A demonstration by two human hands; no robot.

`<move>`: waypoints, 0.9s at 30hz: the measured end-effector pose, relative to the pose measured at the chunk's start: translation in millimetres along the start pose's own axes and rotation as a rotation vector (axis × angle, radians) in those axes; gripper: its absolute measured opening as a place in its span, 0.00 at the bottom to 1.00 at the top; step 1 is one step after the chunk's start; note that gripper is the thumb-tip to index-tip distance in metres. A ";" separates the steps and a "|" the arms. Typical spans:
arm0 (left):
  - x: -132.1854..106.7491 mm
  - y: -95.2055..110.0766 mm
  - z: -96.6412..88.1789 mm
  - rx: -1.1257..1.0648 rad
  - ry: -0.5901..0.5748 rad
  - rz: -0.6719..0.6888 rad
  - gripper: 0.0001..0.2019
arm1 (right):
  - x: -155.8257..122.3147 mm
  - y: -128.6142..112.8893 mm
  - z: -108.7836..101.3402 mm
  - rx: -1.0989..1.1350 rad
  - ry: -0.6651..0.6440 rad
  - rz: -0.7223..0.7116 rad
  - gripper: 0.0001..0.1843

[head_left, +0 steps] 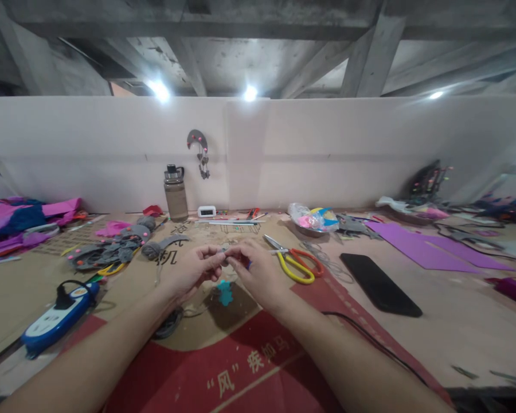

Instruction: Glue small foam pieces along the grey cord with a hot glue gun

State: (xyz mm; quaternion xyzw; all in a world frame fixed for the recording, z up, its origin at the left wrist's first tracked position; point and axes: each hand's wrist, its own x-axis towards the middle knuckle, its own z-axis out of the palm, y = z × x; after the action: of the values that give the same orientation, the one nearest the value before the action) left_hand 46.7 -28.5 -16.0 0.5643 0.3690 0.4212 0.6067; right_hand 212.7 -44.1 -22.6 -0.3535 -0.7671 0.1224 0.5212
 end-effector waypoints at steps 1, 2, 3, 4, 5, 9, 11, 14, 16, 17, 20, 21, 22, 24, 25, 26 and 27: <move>-0.2 -0.1 0.3 -0.012 -0.014 -0.013 0.14 | -0.1 0.4 0.0 0.002 0.005 -0.004 0.05; -0.5 -0.3 0.6 -0.026 -0.028 -0.021 0.14 | -0.3 0.3 -0.3 0.006 0.007 -0.006 0.05; -0.7 -0.3 0.9 -0.039 -0.042 -0.027 0.14 | -0.6 -0.1 -0.5 0.010 0.008 -0.005 0.05; -0.9 -0.2 1.2 -0.052 -0.051 -0.030 0.14 | -0.9 -0.8 -0.8 0.011 0.010 -0.005 0.05; -1.2 0.0 1.5 -0.063 -0.057 -0.034 0.14 | -1.3 -1.5 -1.0 0.008 0.013 -0.004 0.05; -2.0 1.3 2.8 -0.088 -0.060 -0.050 0.14 | -2.6 -4.0 -1.4 -0.035 0.031 -0.019 0.06; -2.1 1.6 2.9 -0.086 -0.069 -0.055 0.14 | -2.8 -4.9 -1.6 -0.052 0.030 -0.030 0.06; -2.0 1.4 2.2 -0.086 -0.081 -0.063 0.14 | -2.8 -5.9 -2.8 -0.068 0.023 -0.046 0.05; -2.0 1.2 1.6 -0.090 -0.087 -0.066 0.14 | -2.6 -6.6 -4.0 -0.077 0.016 -0.056 0.06; -2.1 1.2 1.4 -0.089 -0.090 -0.065 0.14 | -2.5 -6.9 -4.6 -0.083 0.010 -0.063 0.06; -2.3 1.5 1.6 -0.076 -0.102 -0.059 0.13 | -2.0 -7.7 -5.7 -0.105 -0.003 -0.088 0.06; -2.3 1.6 1.9 -0.071 -0.101 -0.058 0.13 | -1.8 -7.8 -5.8 -0.110 -0.001 -0.091 0.06; -2.2 1.7 2.2 -0.067 -0.096 -0.056 0.13 | -1.5 -8.0 -5.7 -0.111 0.005 -0.089 0.06; -1.7 1.8 2.6 -0.059 -0.080 -0.050 0.14 | -0.8 -7.8 -5.7 -0.100 0.029 -0.063 0.06; -1.3 1.7 2.7 -0.055 -0.072 -0.047 0.14 | -0.4 -7.6 -5.9 -0.090 0.045 -0.043 0.05; -0.8 1.6 2.5 -0.053 -0.065 -0.045 0.14 | 0.0 -7.2 -6.3 -0.079 0.062 -0.022 0.05; -0.4 1.3 2.2 -0.051 -0.057 -0.045 0.14 | 0.3 -6.8 -6.9 -0.066 0.079 0.000 0.05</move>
State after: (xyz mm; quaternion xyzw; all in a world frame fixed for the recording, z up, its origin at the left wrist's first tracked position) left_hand 48.4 -29.7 -14.5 0.5521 0.3533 0.4002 0.6405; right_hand 215.9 -50.1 -15.6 -0.3750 -0.7496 0.0831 0.5391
